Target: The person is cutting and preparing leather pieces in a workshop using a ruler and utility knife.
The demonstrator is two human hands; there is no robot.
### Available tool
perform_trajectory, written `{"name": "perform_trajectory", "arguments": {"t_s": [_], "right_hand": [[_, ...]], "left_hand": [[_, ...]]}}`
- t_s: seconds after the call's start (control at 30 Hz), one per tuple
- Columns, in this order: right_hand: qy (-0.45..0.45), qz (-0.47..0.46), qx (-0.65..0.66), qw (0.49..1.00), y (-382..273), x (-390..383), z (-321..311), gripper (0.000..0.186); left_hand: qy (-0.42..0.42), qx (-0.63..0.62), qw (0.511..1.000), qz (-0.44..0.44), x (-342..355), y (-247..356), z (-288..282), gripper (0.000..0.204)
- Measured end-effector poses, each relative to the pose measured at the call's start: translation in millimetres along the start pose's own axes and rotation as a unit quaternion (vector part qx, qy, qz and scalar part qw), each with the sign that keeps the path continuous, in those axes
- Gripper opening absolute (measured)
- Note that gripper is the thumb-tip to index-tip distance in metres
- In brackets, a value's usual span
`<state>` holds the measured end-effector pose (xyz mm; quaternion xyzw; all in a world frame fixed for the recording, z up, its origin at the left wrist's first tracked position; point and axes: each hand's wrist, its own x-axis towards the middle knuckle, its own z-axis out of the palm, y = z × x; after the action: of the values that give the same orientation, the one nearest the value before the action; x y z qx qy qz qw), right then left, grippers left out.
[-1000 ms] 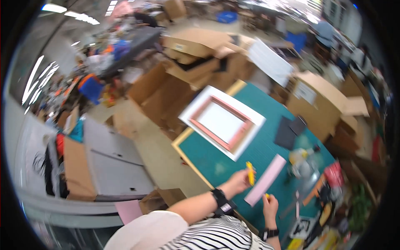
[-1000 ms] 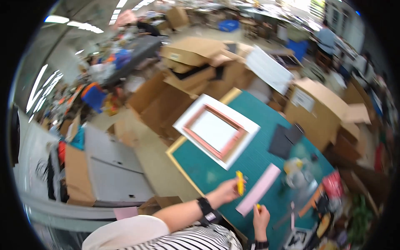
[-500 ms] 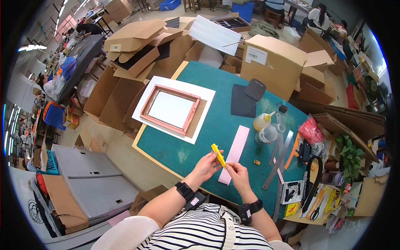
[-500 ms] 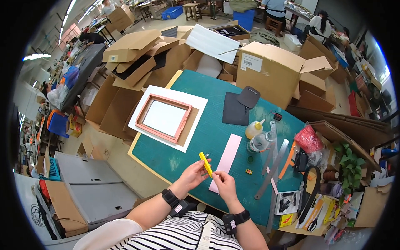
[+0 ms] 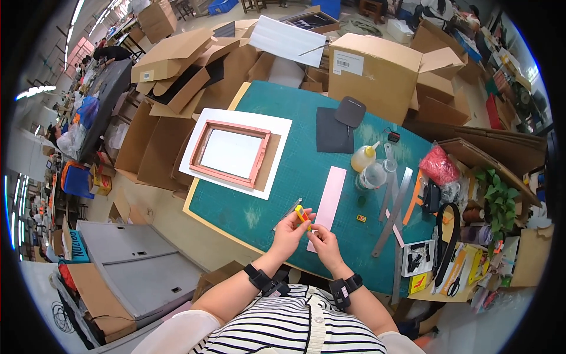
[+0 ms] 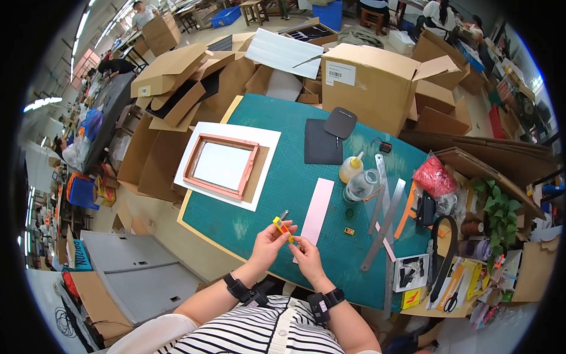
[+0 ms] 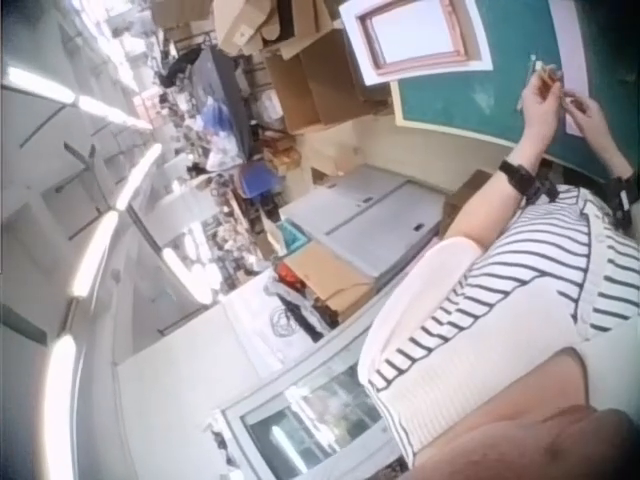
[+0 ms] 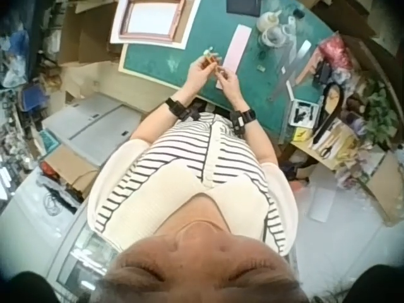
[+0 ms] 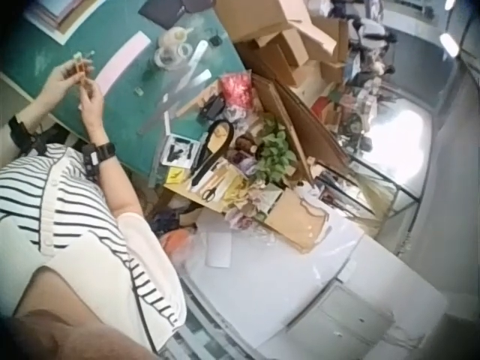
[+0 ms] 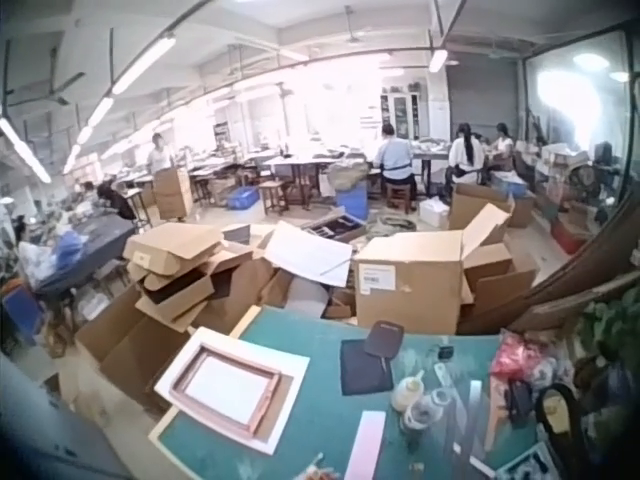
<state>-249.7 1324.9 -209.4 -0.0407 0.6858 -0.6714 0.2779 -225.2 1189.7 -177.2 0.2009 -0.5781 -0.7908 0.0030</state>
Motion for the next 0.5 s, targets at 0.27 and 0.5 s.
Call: {"name": "perform_trajectory", "arguments": {"t_s": [0.27, 0.5], "right_hand": [[0.023, -0.021, 0.036, 0.999, -14, -3, -7, 0.012], [0.052, -0.045, 0.005, 0.998, -5, -3, -6, 0.008]], "left_hand": [[0.012, -0.023, 1.000, -0.014, -3, 7, 4, 0.033], [-0.011, -0.029, 0.997, -0.070, -2, 3, 1, 0.033]]}}
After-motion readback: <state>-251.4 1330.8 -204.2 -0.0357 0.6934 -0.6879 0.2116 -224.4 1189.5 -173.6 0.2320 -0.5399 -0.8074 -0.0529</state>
